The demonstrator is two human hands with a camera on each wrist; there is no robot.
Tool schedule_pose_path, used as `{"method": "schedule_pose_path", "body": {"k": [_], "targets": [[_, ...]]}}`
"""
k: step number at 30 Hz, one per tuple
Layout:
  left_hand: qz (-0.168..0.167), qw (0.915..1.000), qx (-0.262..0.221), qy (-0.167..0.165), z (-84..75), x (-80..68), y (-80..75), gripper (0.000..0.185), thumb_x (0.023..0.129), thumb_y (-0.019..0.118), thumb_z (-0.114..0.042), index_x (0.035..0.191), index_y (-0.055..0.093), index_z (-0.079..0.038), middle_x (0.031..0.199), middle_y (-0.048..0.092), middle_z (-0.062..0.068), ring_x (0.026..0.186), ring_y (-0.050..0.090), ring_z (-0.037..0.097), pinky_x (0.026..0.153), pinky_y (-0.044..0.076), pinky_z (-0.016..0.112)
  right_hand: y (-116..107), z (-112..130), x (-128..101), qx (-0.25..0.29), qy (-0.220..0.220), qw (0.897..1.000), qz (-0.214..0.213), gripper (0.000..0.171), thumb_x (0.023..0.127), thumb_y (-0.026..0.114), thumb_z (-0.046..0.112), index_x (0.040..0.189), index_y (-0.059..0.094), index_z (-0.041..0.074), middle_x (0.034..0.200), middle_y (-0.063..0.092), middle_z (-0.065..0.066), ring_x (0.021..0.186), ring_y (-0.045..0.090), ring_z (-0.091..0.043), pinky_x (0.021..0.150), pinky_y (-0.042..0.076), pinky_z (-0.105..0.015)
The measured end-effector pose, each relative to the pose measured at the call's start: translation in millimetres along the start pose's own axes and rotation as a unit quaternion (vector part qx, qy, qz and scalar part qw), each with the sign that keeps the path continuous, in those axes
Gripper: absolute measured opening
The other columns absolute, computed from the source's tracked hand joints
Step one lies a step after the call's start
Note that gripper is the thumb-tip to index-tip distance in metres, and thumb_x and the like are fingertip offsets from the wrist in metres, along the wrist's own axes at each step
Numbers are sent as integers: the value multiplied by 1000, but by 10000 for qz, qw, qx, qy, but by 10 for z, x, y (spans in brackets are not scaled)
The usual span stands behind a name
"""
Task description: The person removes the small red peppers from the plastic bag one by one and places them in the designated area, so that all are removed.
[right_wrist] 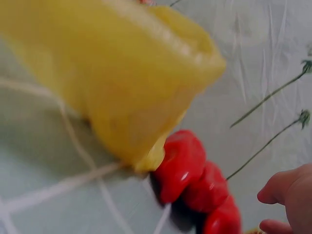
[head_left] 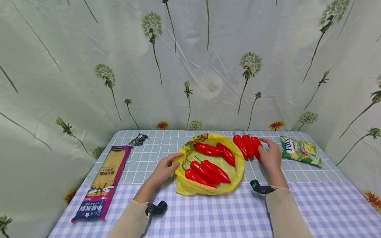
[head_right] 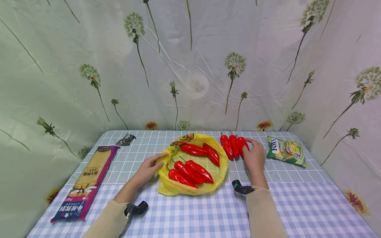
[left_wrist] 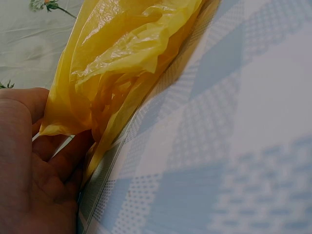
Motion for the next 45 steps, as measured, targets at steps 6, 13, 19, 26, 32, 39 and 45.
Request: {"method": "schedule_pose_path", "body": {"k": [6,13,19,26,32,39,45], "targets": [[21,10000,-55,79,-20,-1,0,39,101,57,-14,140,59,-19,151,52,9,139,48,29,114,42,49,-30,236,-51,135,-181,9997,102,44,96,52,18,139,57,12,145,49,-22,135,41,-40,108,42,-60],[-14,10000,-31,89,-20,0,-3,39,100,57,-13,139,59,-19,150,53,9,139,49,29,114,42,49,-64,514,-142,183,-526,9979,315,43,96,54,19,138,58,13,145,49,-21,133,44,-40,105,48,-57],[4,9999,-44,100,-40,-3,5,40,100,57,-12,139,59,-19,150,52,9,139,48,29,114,43,49,-57,704,-242,375,-760,9945,610,44,97,54,18,141,54,12,145,48,-21,130,46,-39,105,50,-55],[18,9999,-59,149,-49,-1,13,40,100,56,-11,140,59,-17,150,52,11,138,49,30,113,44,48,30,878,-338,423,-1155,9862,1107,48,97,56,18,145,48,11,149,44,-20,132,46,-42,103,51,-55],[2,9999,-25,156,-47,3,7,39,101,56,-12,140,59,-18,150,52,10,140,48,30,115,42,49,129,918,-401,850,-905,9770,1731,49,98,59,23,146,48,15,150,45,-19,136,44,-40,103,51,-53],[4,10000,-45,80,-27,-1,1,39,101,57,-13,139,59,-19,151,51,10,141,47,30,115,41,49,202,1002,-469,1180,-1042,9627,2199,47,98,61,22,143,49,13,145,49,-21,132,48,-39,102,52,-54],[18,9999,-74,121,-29,-6,3,39,101,57,-13,140,59,-18,151,51,10,140,48,29,114,42,48,285,1067,-544,975,-1363,9517,2574,49,96,64,20,142,50,12,144,52,-21,129,52,-39,96,57,-47]]}}
Point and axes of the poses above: each hand's wrist, its own x-axis towards the middle knuckle, its own y-axis out of the palm, z = x × y, the point moved 9 cm from there along x, towards the middle knuckle
